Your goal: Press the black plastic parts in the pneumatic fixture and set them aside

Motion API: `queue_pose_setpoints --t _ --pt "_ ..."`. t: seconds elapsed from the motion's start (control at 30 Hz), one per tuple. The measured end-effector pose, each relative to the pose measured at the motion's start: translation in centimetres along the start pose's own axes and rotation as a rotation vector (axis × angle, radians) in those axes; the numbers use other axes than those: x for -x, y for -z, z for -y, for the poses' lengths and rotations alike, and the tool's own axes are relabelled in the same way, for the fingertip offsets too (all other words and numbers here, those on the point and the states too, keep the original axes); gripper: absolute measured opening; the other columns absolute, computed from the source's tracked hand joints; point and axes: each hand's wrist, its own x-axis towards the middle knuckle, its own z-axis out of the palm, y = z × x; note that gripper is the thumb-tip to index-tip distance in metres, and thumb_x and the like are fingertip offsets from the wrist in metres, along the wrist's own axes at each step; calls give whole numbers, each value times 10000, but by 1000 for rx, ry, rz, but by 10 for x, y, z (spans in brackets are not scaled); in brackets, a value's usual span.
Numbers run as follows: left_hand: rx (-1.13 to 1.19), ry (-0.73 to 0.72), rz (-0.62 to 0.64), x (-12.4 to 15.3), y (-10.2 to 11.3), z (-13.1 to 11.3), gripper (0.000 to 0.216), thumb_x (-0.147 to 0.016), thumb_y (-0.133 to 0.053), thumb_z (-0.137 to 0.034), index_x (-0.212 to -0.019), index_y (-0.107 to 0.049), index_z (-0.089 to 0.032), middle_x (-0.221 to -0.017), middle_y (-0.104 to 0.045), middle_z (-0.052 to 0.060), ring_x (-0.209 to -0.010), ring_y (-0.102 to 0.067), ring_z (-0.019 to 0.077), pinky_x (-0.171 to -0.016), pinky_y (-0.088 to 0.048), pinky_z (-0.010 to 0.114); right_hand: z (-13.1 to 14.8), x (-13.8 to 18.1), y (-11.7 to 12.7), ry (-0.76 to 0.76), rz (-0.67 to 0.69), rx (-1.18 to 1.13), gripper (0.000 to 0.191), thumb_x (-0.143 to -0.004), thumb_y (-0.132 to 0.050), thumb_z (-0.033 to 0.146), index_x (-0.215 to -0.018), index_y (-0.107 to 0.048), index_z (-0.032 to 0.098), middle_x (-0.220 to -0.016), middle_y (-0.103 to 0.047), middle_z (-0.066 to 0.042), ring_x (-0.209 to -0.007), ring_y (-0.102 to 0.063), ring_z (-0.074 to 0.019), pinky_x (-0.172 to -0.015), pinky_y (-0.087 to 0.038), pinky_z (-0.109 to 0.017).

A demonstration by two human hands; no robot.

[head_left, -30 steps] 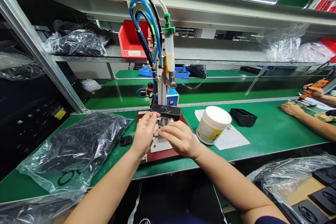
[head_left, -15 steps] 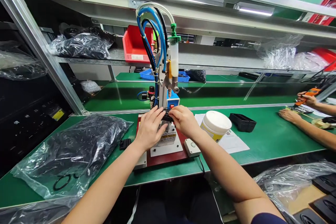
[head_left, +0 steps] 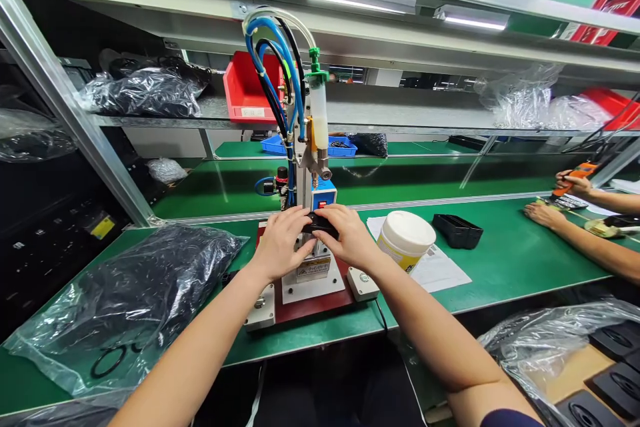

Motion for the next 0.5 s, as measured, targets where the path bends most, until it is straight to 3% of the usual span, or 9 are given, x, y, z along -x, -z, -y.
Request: queue_pose_setpoints --t 0.17,0.37,0.5 --pt "-94 -54 -19 2 -1 -3 394 -872 -566 -262 -1244 -500 -148 -1253 -625 140 -1225 -526 297 -973 -404 467 3 2 1 5 -23 11 393 -857 -643 270 -1222 -534 175 -1210 -632 -131 -1175 -521 -290 -940 -442 -482" --pt "-250 -90 12 6 -3 -9 411 -902 -519 -221 -1296 -469 -118 -1349 -566 150 -1269 -497 311 -994 -379 501 4 10 -5 14 6 99 418 -878 -621 275 -1265 -514 156 -1214 -638 -138 -1224 -495 -297 -926 -432 -480" --pt "-218 -52 -13 9 2 -11 473 -891 -555 -230 -1340 -436 -141 -1378 -538 148 -1322 -443 304 -1006 -398 488 3 27 -3 41 -108 55 478 -879 -610 267 -1325 -472 169 -1325 -577 -136 -1305 -440 -297 -972 -435 -491"
